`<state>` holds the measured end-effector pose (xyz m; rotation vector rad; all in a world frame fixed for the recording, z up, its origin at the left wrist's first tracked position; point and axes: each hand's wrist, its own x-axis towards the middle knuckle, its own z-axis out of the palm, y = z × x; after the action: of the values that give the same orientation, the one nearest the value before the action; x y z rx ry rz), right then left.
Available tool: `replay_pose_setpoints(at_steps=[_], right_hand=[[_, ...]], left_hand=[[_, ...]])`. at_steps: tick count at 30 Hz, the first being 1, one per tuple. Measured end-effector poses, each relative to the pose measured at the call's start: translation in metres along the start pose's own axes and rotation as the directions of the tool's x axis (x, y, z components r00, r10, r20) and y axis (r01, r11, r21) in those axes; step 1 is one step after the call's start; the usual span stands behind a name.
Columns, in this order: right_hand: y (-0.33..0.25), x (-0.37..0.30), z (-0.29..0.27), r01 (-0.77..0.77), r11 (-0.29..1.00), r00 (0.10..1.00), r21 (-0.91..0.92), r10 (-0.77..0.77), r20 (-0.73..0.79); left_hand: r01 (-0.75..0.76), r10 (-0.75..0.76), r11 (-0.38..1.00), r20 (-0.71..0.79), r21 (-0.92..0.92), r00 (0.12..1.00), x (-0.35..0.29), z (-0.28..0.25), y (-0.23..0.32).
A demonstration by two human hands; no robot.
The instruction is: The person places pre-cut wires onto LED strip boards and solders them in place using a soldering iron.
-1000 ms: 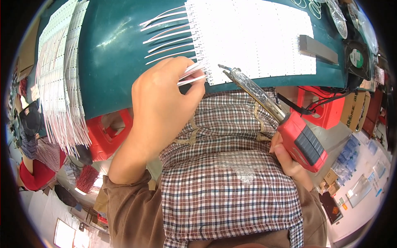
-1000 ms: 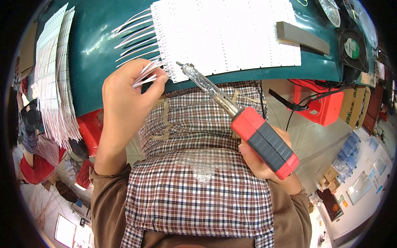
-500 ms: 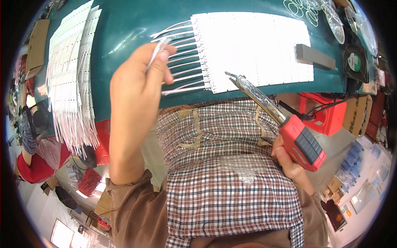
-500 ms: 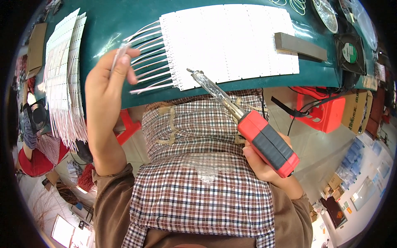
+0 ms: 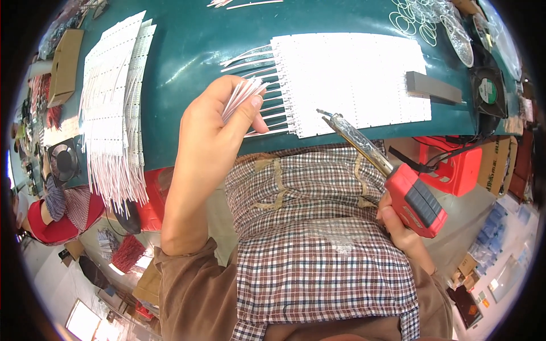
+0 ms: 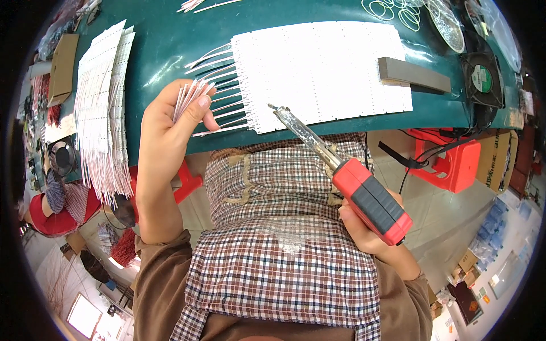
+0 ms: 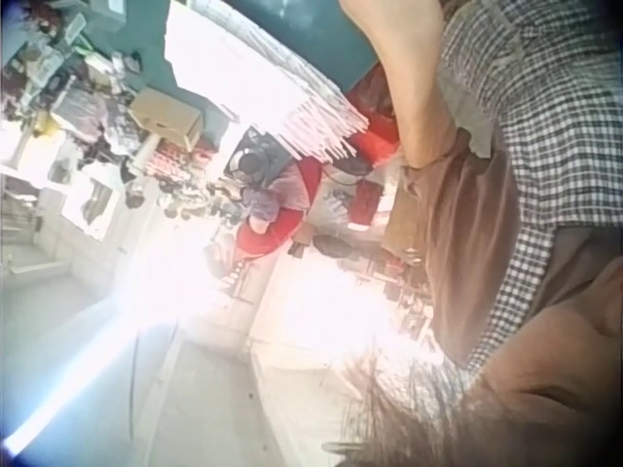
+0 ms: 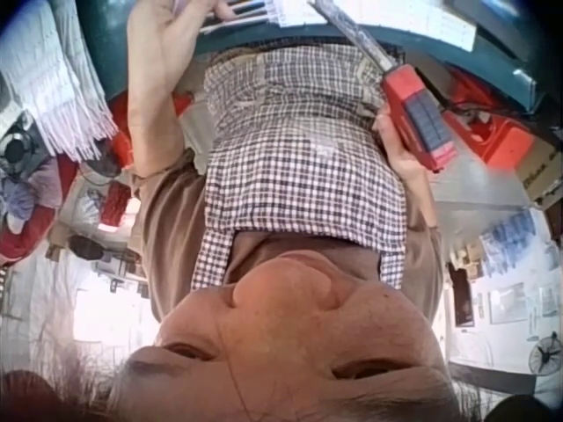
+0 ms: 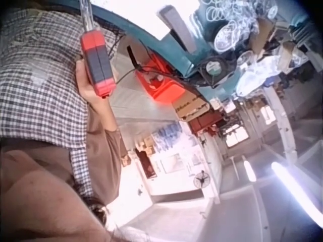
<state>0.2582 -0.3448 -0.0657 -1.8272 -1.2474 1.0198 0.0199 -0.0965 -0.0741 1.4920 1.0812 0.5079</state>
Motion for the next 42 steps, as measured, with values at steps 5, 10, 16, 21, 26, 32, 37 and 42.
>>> replay_pose_setpoints(at_steps=[5, 10, 16, 21, 26, 32, 37, 42], right_hand=[[0.002, -0.001, 0.0, -0.009, 1.0, 1.0, 0.014, 0.009, -0.002], [0.0, -0.001, -0.002, -0.036, 0.998, 0.999, 0.043, 0.035, 0.014], [0.002, -0.003, -0.002, 0.003, 1.0, 1.0, -0.014, -0.003, 0.001], [0.0, 0.0, 0.0, 0.108, 0.994, 0.994, 0.002, -0.108, -0.01], [0.002, -0.003, 0.003, 0.074, 0.997, 0.997, 0.017, -0.074, 0.002], [0.003, -0.002, 0.004, 0.032, 0.999, 0.998, -0.011, -0.031, 0.052], [0.001, 0.0, 0.006, -0.008, 1.0, 0.999, 0.026, 0.007, 0.049], [-0.002, 0.004, 0.005, 0.016, 0.999, 0.997, 0.04, -0.019, 0.08]], left_hand=[[0.049, -0.048, 0.998, -0.037, 0.025, 0.998, -0.002, 0.006, 0.007], [0.001, 0.016, 0.993, -0.147, 0.114, 0.989, -0.006, 0.011, 0.003], [0.013, 0.021, 0.97, -0.137, 0.241, 0.99, -0.011, 0.014, 0.009], [-0.042, 0.069, 0.953, -0.077, 0.3, 0.995, -0.028, 0.027, 0.004], [-0.13, 0.186, 0.915, -0.113, 0.382, 0.976, -0.031, 0.044, -0.014], [-0.076, 0.144, 0.913, -0.143, 0.4, 0.979, -0.031, 0.054, -0.018], [-0.081, 0.169, 0.895, -0.165, 0.439, 0.972, -0.03, 0.055, -0.024], [-0.064, 0.151, 0.888, -0.158, 0.455, 0.976, -0.03, 0.055, -0.023]])
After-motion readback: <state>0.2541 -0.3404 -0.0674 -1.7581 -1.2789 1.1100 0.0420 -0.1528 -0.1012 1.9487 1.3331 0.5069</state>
